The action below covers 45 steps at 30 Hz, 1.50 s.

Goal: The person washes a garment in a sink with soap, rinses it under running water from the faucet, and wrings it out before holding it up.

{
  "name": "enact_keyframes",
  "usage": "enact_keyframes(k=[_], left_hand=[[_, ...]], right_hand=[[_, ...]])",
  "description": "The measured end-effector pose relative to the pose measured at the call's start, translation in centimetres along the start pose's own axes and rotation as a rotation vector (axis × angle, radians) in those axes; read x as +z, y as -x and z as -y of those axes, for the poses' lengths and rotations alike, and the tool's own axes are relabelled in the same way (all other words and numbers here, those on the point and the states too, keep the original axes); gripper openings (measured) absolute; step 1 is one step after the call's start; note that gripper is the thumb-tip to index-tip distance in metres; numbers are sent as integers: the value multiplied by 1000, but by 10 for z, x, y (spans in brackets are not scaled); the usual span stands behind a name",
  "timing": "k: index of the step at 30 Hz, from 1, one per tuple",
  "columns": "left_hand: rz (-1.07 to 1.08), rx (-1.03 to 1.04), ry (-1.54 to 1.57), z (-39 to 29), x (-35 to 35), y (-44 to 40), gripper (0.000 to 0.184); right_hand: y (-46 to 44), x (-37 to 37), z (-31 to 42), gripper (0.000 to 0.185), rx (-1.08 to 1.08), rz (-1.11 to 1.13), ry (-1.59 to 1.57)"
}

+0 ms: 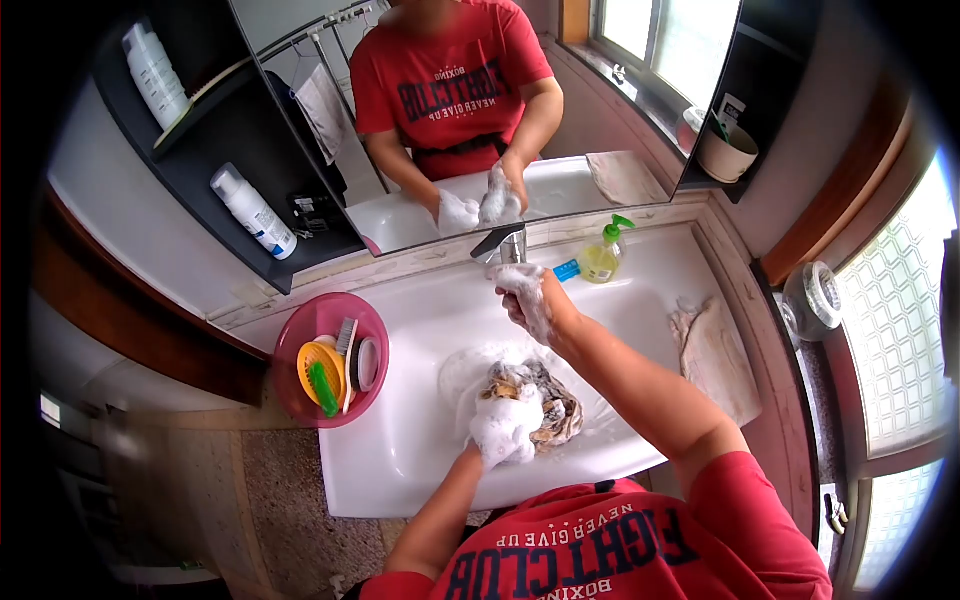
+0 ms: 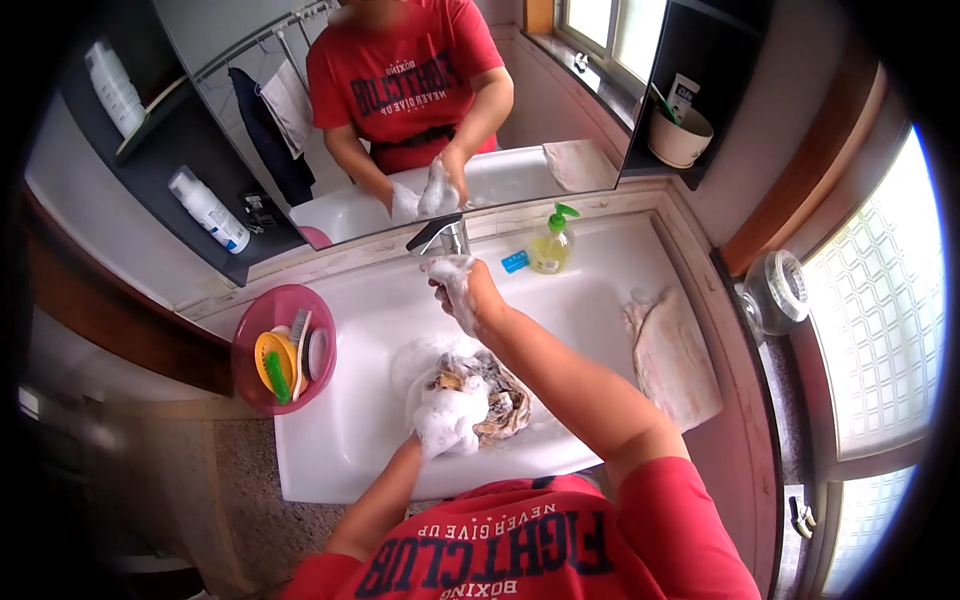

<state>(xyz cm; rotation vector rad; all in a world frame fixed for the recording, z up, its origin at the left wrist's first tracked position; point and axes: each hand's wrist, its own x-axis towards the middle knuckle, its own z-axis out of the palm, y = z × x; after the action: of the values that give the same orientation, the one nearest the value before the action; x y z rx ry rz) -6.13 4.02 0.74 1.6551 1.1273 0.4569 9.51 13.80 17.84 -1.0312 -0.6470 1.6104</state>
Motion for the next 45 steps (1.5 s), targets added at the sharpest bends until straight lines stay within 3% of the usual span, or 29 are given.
enact_keyframes(k=[5,13,23,30,35,38,39,41,45], left_hand=[[21,-109,-51,-22,-5,-3,36],[75,-249,-142,-41,-14,4,38],[91,-283,-175,-45,-18,0,42],[67,-333,-168,-56,-18,-9,45],[54,-493,-127,-98,-25,5,47],[31,-632,-51,-140,-31,12,48],[18,-646,-50,-111,-21,7,48],[-50,-334,-400,-28,10,-7,47],[93,-312,-547,-44,4,-12,47]], right_hand=[[-19,9,-4,7,66,-32,-175],[-19,15,7,9,-22,4,-333],[24,-39,-7,21,-43,13,-40],[17,-114,-88,14,323,-250,65],[-30,-117,-145,18,520,-104,86],[-68,-101,-162,18,694,-42,316],[-75,-96,-159,18,703,-25,316],[-91,-96,-159,14,461,521,525],[-112,-101,-162,13,492,500,715]])
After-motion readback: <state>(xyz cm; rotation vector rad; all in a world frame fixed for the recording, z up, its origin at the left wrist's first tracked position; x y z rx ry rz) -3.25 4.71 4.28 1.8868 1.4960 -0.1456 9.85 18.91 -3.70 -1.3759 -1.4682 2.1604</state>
